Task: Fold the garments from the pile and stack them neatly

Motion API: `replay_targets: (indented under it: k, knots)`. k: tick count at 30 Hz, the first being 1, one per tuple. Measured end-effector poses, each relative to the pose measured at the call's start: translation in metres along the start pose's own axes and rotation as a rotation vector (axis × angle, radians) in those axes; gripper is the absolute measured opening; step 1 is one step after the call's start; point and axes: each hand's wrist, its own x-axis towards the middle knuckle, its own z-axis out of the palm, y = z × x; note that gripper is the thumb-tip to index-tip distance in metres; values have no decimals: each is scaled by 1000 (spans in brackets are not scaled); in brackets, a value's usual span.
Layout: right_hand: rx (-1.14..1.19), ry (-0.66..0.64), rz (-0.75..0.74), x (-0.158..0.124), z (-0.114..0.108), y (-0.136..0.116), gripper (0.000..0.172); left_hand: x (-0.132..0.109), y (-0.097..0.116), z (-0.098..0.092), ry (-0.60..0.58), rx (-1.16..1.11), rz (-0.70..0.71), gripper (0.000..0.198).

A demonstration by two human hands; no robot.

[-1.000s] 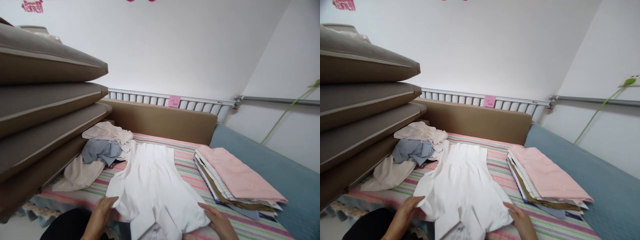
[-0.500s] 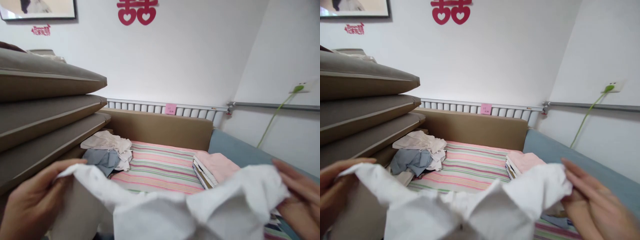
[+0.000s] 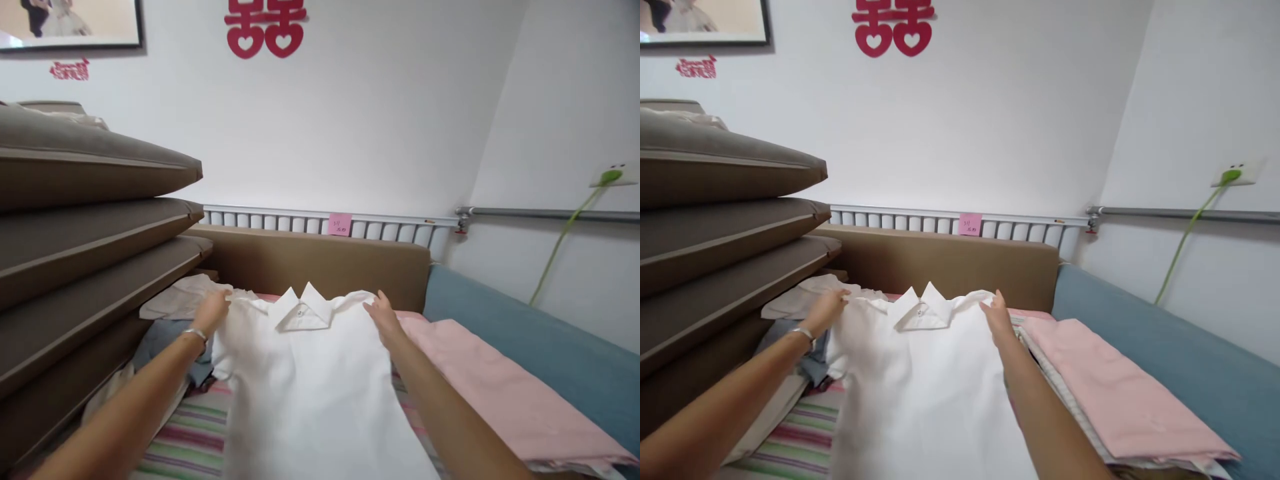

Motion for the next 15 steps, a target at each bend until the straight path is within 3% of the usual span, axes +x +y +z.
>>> replay_targets:
  k: [3,6,8,11,13,15]
  knots:
    - [-157,-86,46,-29,9,40,68,-21,14,51,-76,37,3,46]
    - [-279,-154,88,-89,-25,88,48,-83,13,113,-205,20,87,48]
    - [-443,-169,146,-130,-68,125,43,-134,-6,156,-237,-60,92,51]
    - [-605,-176,332,-178,-134,173,47,-204,-55,203,-107,-371,-38,53]
    - [-605,-158,403,-199,-165,188,47,-239,-86,217,-15,-586,-247,57]
    - [-592,-175,437,-211,-175,188,46,-262,-104,217,-32,-799,-450,59]
